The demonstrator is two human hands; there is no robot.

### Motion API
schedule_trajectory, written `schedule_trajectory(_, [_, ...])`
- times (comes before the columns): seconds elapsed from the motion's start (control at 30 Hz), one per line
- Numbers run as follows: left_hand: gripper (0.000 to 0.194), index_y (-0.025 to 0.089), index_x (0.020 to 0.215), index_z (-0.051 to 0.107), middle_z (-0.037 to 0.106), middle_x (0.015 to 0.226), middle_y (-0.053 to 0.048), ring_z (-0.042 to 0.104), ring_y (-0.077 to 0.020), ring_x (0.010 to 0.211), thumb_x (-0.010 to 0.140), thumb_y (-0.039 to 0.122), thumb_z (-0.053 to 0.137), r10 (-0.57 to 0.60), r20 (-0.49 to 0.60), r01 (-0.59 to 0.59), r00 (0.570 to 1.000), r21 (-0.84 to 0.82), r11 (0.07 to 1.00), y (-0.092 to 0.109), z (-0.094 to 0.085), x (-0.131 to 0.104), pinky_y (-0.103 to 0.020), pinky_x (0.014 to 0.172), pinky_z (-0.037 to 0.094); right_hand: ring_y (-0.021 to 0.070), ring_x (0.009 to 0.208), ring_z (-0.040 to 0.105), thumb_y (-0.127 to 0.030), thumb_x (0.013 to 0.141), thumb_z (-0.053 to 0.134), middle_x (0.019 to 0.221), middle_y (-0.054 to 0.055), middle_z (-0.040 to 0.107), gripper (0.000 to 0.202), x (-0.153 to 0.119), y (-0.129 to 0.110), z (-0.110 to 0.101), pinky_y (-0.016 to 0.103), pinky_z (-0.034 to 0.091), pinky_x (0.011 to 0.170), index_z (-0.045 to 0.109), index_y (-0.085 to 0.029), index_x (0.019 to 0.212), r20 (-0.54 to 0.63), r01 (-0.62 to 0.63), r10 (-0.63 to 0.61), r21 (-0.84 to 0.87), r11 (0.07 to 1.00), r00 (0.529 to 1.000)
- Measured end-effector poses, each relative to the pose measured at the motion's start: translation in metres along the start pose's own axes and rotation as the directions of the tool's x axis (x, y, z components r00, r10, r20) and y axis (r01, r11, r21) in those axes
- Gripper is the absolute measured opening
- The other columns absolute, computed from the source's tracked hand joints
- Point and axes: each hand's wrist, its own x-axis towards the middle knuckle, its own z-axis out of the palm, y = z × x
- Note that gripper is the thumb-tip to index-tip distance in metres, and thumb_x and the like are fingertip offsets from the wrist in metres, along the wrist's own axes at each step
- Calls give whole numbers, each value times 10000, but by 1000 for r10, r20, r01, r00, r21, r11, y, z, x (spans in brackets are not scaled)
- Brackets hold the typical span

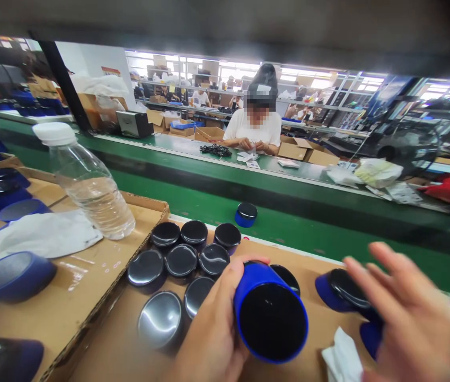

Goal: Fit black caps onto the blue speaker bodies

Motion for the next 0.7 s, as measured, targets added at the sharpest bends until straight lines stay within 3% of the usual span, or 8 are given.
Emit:
schedule_trajectory(0.1, [505, 233, 1041, 709, 725, 978, -43, 662, -196, 928, 844, 661, 529, 2, 59, -7, 998, 84, 996, -1, 1, 3, -275, 871, 483, 282, 1451, 206, -613, 966, 237, 1616, -21, 153, 681, 4, -34, 3, 445, 156, 1166, 162, -264, 1547, 33, 109, -116, 157, 982, 993])
schedule_trajectory(0.2, [543, 192, 944, 756, 732, 1028, -80, 616, -264, 1082, 815, 677, 551, 44, 67, -55, 997, 184, 981, -1, 2, 5, -346, 1042, 388, 217, 1403, 355, -401, 1033, 215, 1523, -24, 386, 512, 5, -44, 4, 415, 325, 1127, 154, -333, 1537, 96, 50, -80, 286, 957, 992])
schedule_trajectory(0.3, [479, 235, 995, 749, 717, 1109, -45, 571, -283, 1161, 847, 638, 537, 43, 15, -45, 999, 266, 963, 1, 1, 2, -384, 1081, 337, 187, 1264, 552, -116, 989, 328, 1322, -21, 619, 625, 7, -39, 3, 387, 477, 1041, 165, -394, 1523, 162, -43, -15, 350, 936, 987])
schedule_trajectory(0.4, [444, 333, 1081, 706, 680, 1190, 22, 543, -277, 1198, 883, 640, 453, 73, -96, -22, 993, 449, 893, 3, 1, -4, -411, 1094, 294, 184, 1189, 620, -63, 949, 398, 1252, -25, 675, 672, 15, -34, 4, 360, 537, 994, 233, -400, 1506, 173, -66, -1, 384, 921, 985])
schedule_trajectory(0.47, [439, 375, 1096, 685, 649, 1239, 42, 511, -276, 1233, 883, 655, 422, 104, -160, -3, 982, 535, 845, 4, 2, -7, -419, 1095, 277, 167, 1137, 653, -58, 952, 386, 1205, -44, 702, 605, 21, -36, 5, 310, 575, 931, 369, -409, 1445, 150, -68, 8, 401, 913, 989])
schedule_trajectory(0.53, [449, 365, 1094, 677, 630, 1268, 32, 487, -277, 1258, 875, 664, 423, 124, -157, -19, 980, 546, 837, 4, 2, -7, -417, 1086, 290, 138, 1050, 695, -67, 970, 362, 1137, -73, 729, 526, 24, -43, 6, 244, 599, 847, 496, -417, 1338, 120, -72, 23, 417, 906, 993])
schedule_trajectory(0.6, [465, 320, 1100, 665, 627, 1272, -1, 488, -278, 1253, 879, 655, 432, 136, -114, -57, 984, 524, 850, 2, 1, -5, -423, 1083, 300, 160, 1066, 688, -206, 977, 466, 1188, -40, 708, 395, 22, -51, 7, 254, 592, 858, 490, -368, 1337, 74, -60, 31, 427, 902, 997])
schedule_trajectory(0.7, [500, 250, 1147, 632, 617, 1280, -59, 492, -286, 1245, 909, 626, 405, 150, -104, -74, 983, 527, 847, -5, -2, 2, -460, 1108, 268, 229, 1145, 632, -477, 838, 662, 1282, 31, 639, 592, 11, -58, 10, 341, 506, 1003, 439, -298, 1357, 62, -155, 143, 469, 869, 988])
